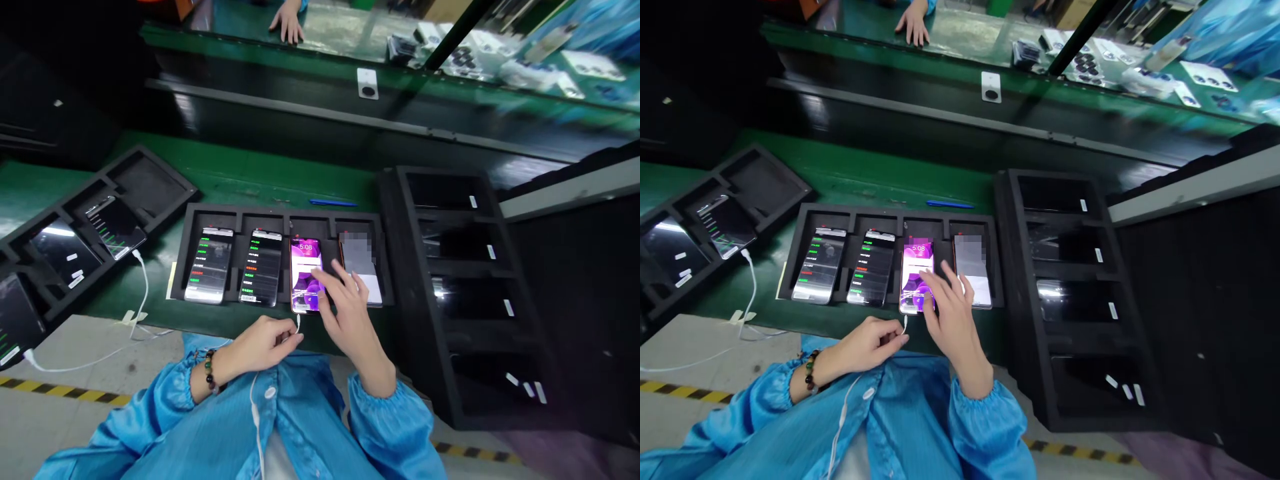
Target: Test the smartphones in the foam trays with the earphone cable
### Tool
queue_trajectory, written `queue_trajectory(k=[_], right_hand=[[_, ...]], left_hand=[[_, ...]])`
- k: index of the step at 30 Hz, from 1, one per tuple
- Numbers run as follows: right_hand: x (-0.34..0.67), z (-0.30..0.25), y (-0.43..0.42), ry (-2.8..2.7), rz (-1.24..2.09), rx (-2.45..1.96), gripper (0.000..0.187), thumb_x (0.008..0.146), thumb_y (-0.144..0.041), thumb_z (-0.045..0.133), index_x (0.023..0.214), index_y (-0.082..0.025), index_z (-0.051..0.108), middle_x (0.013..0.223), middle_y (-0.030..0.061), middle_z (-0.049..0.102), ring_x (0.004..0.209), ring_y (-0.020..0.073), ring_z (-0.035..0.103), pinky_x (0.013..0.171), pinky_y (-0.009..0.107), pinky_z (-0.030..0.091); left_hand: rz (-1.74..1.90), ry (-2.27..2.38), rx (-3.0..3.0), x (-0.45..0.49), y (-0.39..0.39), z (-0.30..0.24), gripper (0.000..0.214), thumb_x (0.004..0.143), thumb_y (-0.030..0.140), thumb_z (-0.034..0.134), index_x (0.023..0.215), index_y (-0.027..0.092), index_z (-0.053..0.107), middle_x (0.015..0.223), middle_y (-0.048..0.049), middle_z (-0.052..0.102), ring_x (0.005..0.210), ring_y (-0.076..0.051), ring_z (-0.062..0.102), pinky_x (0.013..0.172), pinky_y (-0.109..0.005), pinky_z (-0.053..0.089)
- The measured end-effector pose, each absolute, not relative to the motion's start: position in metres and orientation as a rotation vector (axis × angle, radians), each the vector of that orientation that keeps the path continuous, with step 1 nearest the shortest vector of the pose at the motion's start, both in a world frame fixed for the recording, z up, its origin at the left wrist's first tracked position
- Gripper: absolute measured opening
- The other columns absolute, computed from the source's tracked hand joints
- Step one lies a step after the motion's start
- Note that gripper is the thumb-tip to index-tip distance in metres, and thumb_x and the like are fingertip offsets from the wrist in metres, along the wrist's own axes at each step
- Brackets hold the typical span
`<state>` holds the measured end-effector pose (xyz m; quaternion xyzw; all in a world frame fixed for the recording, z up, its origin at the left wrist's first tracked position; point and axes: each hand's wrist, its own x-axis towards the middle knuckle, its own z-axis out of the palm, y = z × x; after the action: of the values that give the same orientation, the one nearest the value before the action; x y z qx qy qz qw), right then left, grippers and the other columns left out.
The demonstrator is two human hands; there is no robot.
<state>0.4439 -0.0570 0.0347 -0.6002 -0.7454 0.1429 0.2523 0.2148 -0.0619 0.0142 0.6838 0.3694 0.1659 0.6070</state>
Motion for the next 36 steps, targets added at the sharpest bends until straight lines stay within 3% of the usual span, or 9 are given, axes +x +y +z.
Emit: queue_trajectory(k=[2,4,10,14,20,24,29,36], right_hand=[[0.442,0.032,-0.054,-1.980,0.322,-1.712,0.048,0.117,-0.028,0.041,0.162,-0.028,0.058,0.171,0.0126,0.057,0.170,0.0370,0.037,0.131,0.065,0.032],[0.444,0.031,-0.052,-1.929,0.293,-1.748,0.047,0.118,-0.031,0.041,0.162,-0.027,0.057,0.176,0.0139,0.051,0.170,0.0374,0.036,0.131,0.065,0.033],[0.461,0.032,-0.054,-1.826,0.267,-1.721,0.039,0.117,-0.035,0.047,0.151,-0.027,0.065,0.154,0.0118,0.071,0.157,0.0352,0.055,0.128,0.062,0.038],[0.470,0.032,-0.059,-1.756,0.251,-1.755,0.037,0.116,-0.036,0.049,0.145,-0.026,0.069,0.145,0.0120,0.076,0.148,0.0351,0.062,0.122,0.059,0.044],[0.455,0.037,-0.063,-1.911,0.376,-1.580,0.036,0.116,-0.028,0.050,0.147,-0.030,0.069,0.139,0.0083,0.078,0.147,0.0301,0.062,0.121,0.053,0.047],[0.443,0.034,-0.062,-1.999,0.399,-1.546,0.039,0.117,-0.025,0.047,0.149,-0.031,0.067,0.136,0.0067,0.079,0.146,0.0299,0.061,0.123,0.055,0.043],[0.454,0.029,-0.062,-1.922,0.273,-1.700,0.037,0.117,-0.027,0.042,0.141,-0.027,0.070,0.136,0.0090,0.080,0.143,0.0326,0.063,0.123,0.059,0.037],[0.464,0.031,-0.066,-1.844,0.281,-1.780,0.038,0.117,-0.034,0.045,0.146,-0.028,0.069,0.144,0.0110,0.076,0.147,0.0336,0.059,0.124,0.059,0.038]], left_hand=[[0.390,0.848,1.578,0.214,-0.062,0.014,0.034,0.111,0.041,0.057,0.085,0.020,0.061,0.064,0.0039,0.058,0.057,-0.011,0.052,0.059,-0.024,0.035],[0.400,0.843,1.570,0.214,-0.062,0.014,0.034,0.111,0.041,0.058,0.084,0.020,0.061,0.063,0.0043,0.057,0.057,-0.010,0.051,0.059,-0.024,0.035],[0.415,0.834,1.528,0.213,-0.060,0.015,0.035,0.110,0.041,0.058,0.083,0.020,0.062,0.062,0.0047,0.056,0.056,-0.010,0.048,0.058,-0.023,0.035],[0.414,0.827,1.523,0.213,-0.060,0.016,0.036,0.110,0.042,0.058,0.083,0.020,0.062,0.061,0.0047,0.056,0.055,-0.010,0.048,0.058,-0.024,0.035],[0.434,0.823,1.563,0.214,-0.059,0.014,0.034,0.110,0.040,0.059,0.083,0.019,0.063,0.062,0.0047,0.056,0.055,-0.010,0.049,0.059,-0.024,0.035],[0.456,0.822,1.585,0.215,-0.059,0.012,0.033,0.110,0.039,0.059,0.083,0.020,0.062,0.062,0.0049,0.055,0.055,-0.010,0.048,0.060,-0.023,0.036],[0.480,0.830,1.595,0.215,-0.061,0.012,0.033,0.109,0.039,0.059,0.083,0.020,0.062,0.061,0.0052,0.054,0.055,-0.010,0.048,0.060,-0.024,0.036],[0.496,0.825,1.599,0.214,-0.061,0.011,0.033,0.109,0.039,0.060,0.081,0.020,0.060,0.062,0.0049,0.055,0.056,-0.010,0.049,0.060,-0.024,0.036]])
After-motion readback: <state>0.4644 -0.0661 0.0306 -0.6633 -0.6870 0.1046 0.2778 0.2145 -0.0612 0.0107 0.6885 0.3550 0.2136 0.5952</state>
